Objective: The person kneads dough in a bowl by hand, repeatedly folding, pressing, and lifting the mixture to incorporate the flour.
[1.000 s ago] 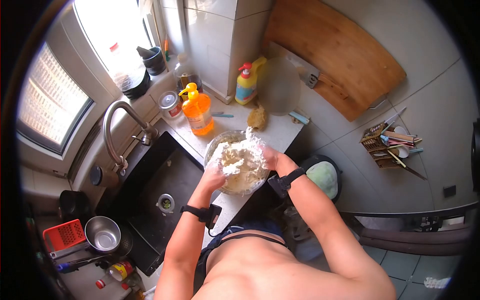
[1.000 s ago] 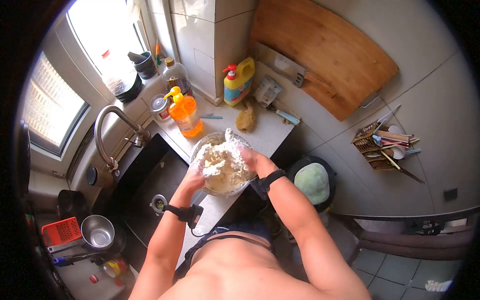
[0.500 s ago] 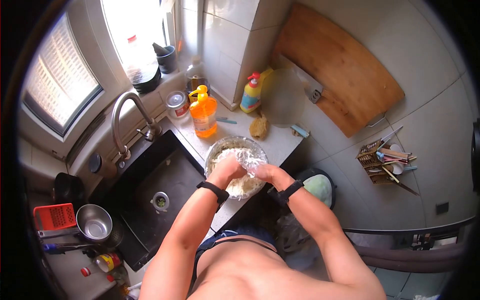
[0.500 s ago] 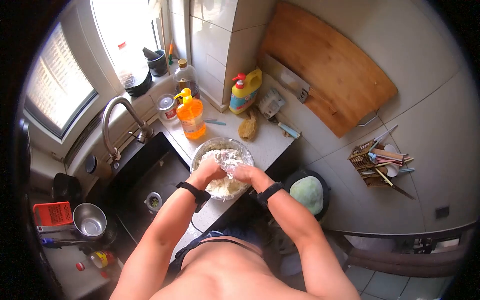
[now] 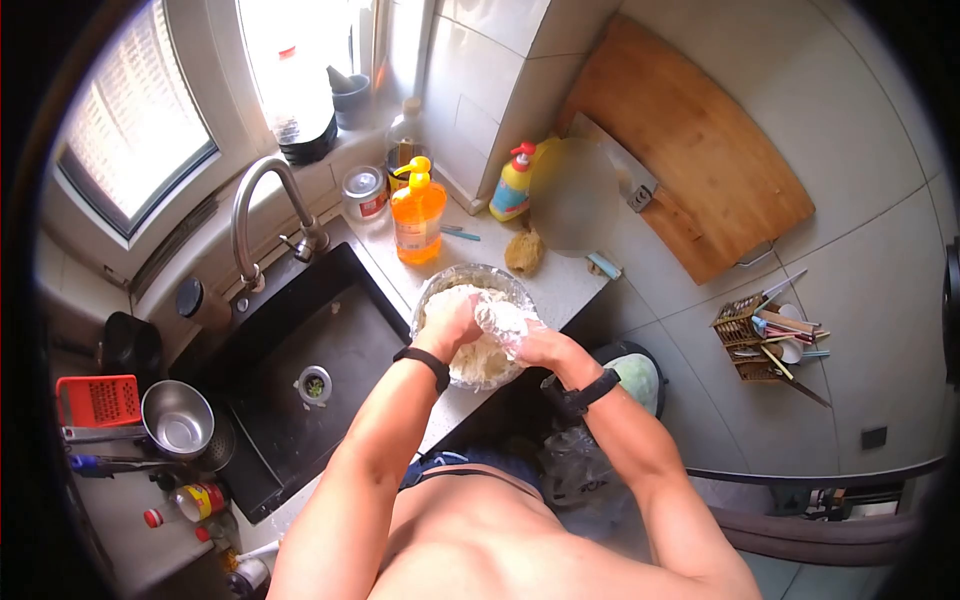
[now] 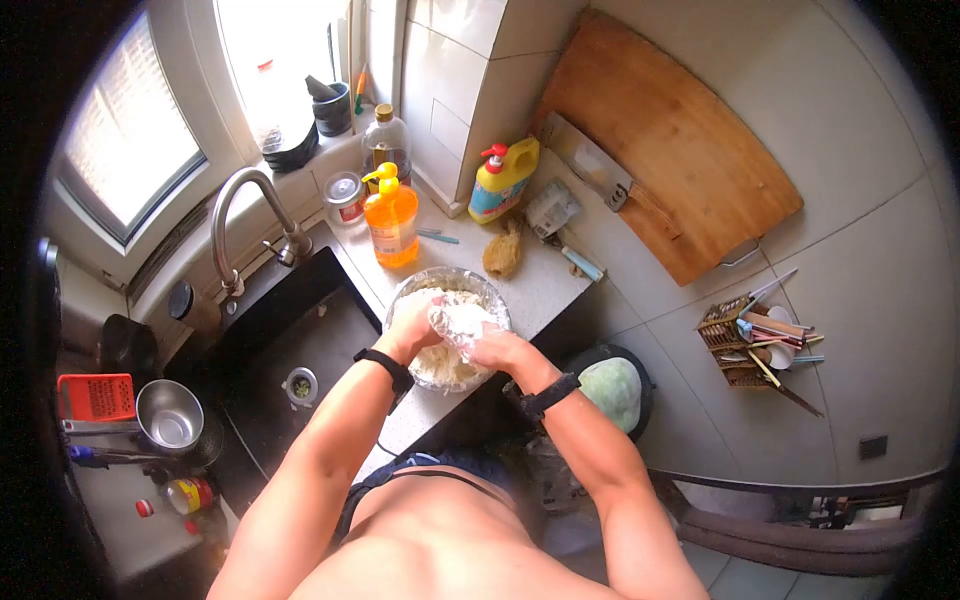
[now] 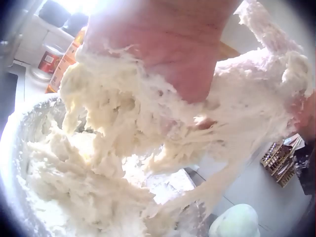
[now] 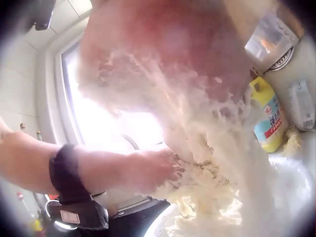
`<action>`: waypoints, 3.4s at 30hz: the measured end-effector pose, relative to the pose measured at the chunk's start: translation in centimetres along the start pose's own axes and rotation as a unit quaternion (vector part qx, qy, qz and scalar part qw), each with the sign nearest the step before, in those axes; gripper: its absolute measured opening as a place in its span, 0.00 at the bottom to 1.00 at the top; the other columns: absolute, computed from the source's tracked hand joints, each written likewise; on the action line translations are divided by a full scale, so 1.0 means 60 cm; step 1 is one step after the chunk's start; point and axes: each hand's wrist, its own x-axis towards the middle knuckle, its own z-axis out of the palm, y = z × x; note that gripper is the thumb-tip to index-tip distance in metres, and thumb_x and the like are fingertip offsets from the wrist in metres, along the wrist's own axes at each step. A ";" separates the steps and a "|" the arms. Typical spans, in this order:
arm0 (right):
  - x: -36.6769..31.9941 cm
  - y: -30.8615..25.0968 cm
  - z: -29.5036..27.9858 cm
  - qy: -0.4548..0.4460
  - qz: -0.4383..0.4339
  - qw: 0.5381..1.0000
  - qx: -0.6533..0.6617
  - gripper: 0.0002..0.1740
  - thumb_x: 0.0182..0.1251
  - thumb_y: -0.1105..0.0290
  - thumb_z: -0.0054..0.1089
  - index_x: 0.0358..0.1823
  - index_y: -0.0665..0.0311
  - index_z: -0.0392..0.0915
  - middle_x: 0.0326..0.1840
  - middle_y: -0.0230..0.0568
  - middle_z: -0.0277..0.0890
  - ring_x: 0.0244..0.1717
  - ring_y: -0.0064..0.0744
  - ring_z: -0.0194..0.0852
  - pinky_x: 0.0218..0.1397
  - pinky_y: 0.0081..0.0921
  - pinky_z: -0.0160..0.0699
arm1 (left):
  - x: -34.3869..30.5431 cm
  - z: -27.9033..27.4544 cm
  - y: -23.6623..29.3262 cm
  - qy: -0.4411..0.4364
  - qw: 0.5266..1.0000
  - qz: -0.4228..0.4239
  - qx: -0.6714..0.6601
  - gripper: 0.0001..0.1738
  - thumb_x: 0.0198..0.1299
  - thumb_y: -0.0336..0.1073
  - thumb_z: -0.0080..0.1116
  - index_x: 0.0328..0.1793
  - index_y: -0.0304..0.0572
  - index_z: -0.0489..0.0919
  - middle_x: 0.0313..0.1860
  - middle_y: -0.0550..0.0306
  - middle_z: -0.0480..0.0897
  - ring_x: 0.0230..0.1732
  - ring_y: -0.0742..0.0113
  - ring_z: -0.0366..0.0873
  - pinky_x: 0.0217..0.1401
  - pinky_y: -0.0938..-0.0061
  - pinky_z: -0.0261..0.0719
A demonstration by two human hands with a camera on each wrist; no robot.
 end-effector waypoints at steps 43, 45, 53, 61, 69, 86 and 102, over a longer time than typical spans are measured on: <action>-0.013 -0.066 -0.020 0.040 0.028 0.770 0.636 0.58 0.49 0.22 0.24 0.70 0.60 0.35 0.73 0.42 0.36 0.70 0.51 0.40 0.61 0.65 0.36 | -0.029 0.025 -0.034 -0.026 0.983 -0.160 -0.083 0.20 0.53 0.38 0.48 0.51 0.37 0.72 0.45 0.39 0.76 0.48 0.44 0.74 0.49 0.59 0.73; -0.016 -0.035 -0.038 0.022 -0.008 0.766 0.642 0.58 0.49 0.23 0.24 0.71 0.59 0.31 0.75 0.39 0.29 0.70 0.55 0.37 0.63 0.64 0.35 | -0.013 0.086 -0.095 -0.001 0.996 -0.031 -0.088 0.21 0.54 0.36 0.47 0.55 0.37 0.70 0.49 0.40 0.75 0.51 0.45 0.72 0.53 0.61 0.70; -0.017 0.010 -0.038 0.056 0.009 0.781 0.622 0.52 0.53 0.27 0.28 0.71 0.54 0.31 0.74 0.38 0.29 0.70 0.55 0.38 0.61 0.63 0.43 | -0.032 0.088 -0.100 -0.018 0.982 0.022 -0.184 0.24 0.52 0.38 0.54 0.54 0.34 0.69 0.48 0.42 0.76 0.48 0.51 0.74 0.52 0.65 0.71; -0.011 0.066 0.027 0.101 0.069 0.860 0.495 0.23 0.70 0.58 0.35 0.61 0.60 0.60 0.57 0.38 0.68 0.54 0.30 0.68 0.52 0.30 0.72 | -0.029 0.012 -0.057 -0.113 0.569 -0.219 -0.785 0.30 0.57 0.58 0.49 0.53 0.39 0.71 0.45 0.52 0.76 0.43 0.62 0.75 0.46 0.67 0.75; -0.006 0.060 0.109 0.096 0.152 0.900 0.396 0.21 0.69 0.62 0.35 0.58 0.63 0.65 0.51 0.38 0.73 0.47 0.29 0.71 0.50 0.28 0.70 | -0.021 -0.002 -0.028 -0.002 0.500 -0.185 -0.846 0.27 0.58 0.55 0.44 0.50 0.39 0.72 0.41 0.50 0.78 0.40 0.59 0.77 0.46 0.64 0.77; 0.085 0.097 0.176 0.062 0.101 0.656 0.746 0.09 0.60 0.69 0.49 0.40 0.60 0.76 0.34 0.39 0.77 0.32 0.31 0.76 0.34 0.36 0.78 | -0.039 -0.012 0.046 0.053 0.550 -0.103 -0.827 0.28 0.62 0.56 0.39 0.55 0.40 0.68 0.48 0.55 0.76 0.48 0.62 0.73 0.51 0.68 0.73; 0.150 0.173 0.204 0.237 0.176 0.670 0.681 0.12 0.59 0.72 0.46 0.44 0.66 0.73 0.41 0.44 0.74 0.40 0.37 0.73 0.41 0.36 0.74 | -0.069 -0.019 0.070 0.005 0.589 -0.202 -0.782 0.28 0.62 0.55 0.38 0.59 0.44 0.67 0.53 0.58 0.73 0.54 0.62 0.69 0.56 0.69 0.68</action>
